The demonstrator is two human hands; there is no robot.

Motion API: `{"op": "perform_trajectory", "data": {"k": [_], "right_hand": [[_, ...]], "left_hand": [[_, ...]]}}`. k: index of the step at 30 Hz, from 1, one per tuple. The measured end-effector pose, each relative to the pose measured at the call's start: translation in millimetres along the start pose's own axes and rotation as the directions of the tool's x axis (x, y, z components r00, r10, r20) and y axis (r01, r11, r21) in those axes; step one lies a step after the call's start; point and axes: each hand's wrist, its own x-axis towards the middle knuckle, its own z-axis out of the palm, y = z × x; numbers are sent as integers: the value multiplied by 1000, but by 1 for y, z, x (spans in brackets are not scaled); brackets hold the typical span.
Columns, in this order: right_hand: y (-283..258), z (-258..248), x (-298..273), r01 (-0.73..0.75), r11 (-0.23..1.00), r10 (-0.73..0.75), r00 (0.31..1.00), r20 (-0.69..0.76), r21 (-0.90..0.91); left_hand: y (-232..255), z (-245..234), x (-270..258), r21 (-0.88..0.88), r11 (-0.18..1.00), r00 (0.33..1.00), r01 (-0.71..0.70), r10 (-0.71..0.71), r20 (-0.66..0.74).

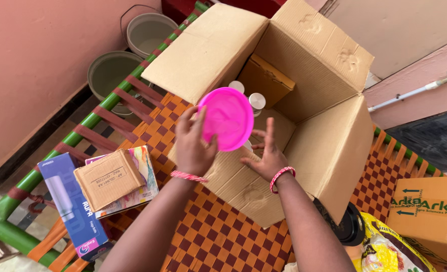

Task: The person packs various household items into a cardboard box. They place small boxes, metal bottles, plastic containers, and a tray into the box, then wipe a stack of green leaf-shaped plates with a cloth.

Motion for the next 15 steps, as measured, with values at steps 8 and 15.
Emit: {"op": "perform_trajectory", "data": {"k": [8,15], "right_hand": [[40,9,0,221,941,-95,900,-425,257],[35,5,-4,102,975,24,833,-553,196]], "left_hand": [[19,76,41,-228,973,992,36,-7,127],[19,89,56,-166,985,975,45,-7,222]]}}
